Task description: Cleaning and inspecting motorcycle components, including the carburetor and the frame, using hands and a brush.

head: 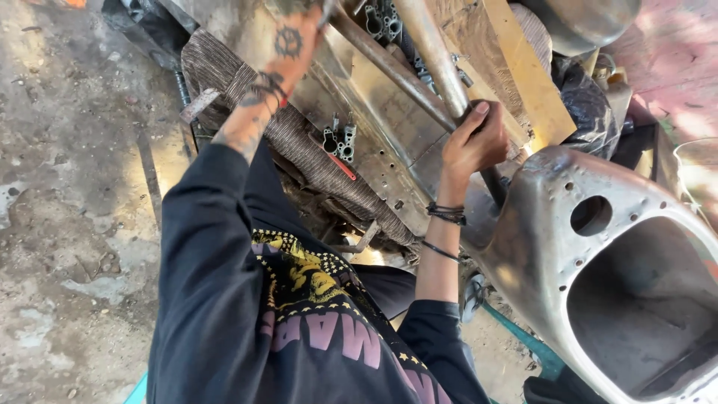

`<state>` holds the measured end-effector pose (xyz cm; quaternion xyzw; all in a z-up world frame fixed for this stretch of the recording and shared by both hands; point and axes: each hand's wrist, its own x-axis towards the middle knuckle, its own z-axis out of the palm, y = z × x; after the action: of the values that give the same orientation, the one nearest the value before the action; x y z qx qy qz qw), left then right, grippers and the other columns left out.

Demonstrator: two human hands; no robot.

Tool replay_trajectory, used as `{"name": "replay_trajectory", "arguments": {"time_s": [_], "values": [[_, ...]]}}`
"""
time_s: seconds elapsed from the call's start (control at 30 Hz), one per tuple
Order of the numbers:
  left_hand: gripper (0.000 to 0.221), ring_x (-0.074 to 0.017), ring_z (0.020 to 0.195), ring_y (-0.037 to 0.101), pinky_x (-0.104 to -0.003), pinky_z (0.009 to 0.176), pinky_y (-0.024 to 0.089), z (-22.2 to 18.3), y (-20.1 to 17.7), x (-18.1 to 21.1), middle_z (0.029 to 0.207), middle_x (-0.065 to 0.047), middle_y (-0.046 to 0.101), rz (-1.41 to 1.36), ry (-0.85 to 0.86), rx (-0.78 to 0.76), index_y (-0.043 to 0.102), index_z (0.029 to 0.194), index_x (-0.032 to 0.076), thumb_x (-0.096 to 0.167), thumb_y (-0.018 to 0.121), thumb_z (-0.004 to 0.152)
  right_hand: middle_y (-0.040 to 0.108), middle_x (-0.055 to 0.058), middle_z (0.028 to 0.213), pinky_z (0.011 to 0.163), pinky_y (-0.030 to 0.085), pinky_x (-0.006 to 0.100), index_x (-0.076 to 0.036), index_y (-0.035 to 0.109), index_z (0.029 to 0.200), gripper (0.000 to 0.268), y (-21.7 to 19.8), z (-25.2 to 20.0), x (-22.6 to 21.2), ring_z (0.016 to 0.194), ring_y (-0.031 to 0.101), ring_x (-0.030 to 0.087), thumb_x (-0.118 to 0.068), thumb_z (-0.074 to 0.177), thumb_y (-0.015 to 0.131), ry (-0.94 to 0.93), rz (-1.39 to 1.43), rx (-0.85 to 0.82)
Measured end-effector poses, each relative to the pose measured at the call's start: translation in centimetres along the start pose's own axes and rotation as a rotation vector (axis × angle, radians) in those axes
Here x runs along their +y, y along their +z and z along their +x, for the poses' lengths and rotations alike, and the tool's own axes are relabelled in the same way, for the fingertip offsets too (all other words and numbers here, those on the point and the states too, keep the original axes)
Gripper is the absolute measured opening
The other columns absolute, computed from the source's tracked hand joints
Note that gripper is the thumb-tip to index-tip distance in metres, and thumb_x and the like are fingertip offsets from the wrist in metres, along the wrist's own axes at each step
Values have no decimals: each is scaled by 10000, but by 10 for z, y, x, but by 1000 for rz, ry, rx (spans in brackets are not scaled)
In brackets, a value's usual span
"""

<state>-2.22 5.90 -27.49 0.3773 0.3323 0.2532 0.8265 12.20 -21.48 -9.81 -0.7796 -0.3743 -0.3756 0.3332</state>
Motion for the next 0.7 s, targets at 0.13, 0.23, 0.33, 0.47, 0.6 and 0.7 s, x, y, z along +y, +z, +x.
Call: {"name": "replay_trajectory", "arguments": {"time_s": [0.13,0.23,0.33,0.47,0.6,0.7], "values": [[127,-125,431,649,-185,325,480,34,-9,-42,669,-50,737,1429,1078,292,674,1025,29,137,639,1083,613,23,588,463,363,386,-154,639,770,638,-7,4,-11,500,610,271,-515,1101,230,7,-8,-34],[415,-61,1042,544,-182,945,515,72,-47,-69,1157,-67,549,726,468,87,459,1349,76,275,201,1092,587,17,560,456,336,372,-147,630,745,674,-10,3,-11,468,580,246,-540,1097,210,5,18,-40],[80,-187,847,504,-381,747,375,53,-31,-27,957,-30,593,1194,974,394,584,1032,121,184,631,1016,591,1,560,451,328,346,-150,643,747,670,-7,5,-10,460,572,214,-530,1101,221,5,22,-15],[267,-125,476,648,-229,353,469,68,-39,-52,709,-50,720,1318,874,517,610,1009,55,311,662,1062,589,-2,568,456,355,348,-158,628,759,665,-6,4,-11,479,598,223,-545,1095,204,35,-10,-20],[726,-60,388,493,-212,321,370,69,-28,-35,551,37,519,1406,1175,687,614,921,101,687,215,1082,603,-15,561,460,364,342,-168,658,768,696,-5,1,-9,490,619,212,-567,1095,191,33,-31,-17],[350,-3,424,409,-119,335,309,32,8,-4,719,41,570,869,481,162,486,1420,164,277,328,1130,618,-26,580,450,351,335,-181,666,770,690,-3,3,-9,490,620,205,-563,1097,194,28,-25,-11]]}}
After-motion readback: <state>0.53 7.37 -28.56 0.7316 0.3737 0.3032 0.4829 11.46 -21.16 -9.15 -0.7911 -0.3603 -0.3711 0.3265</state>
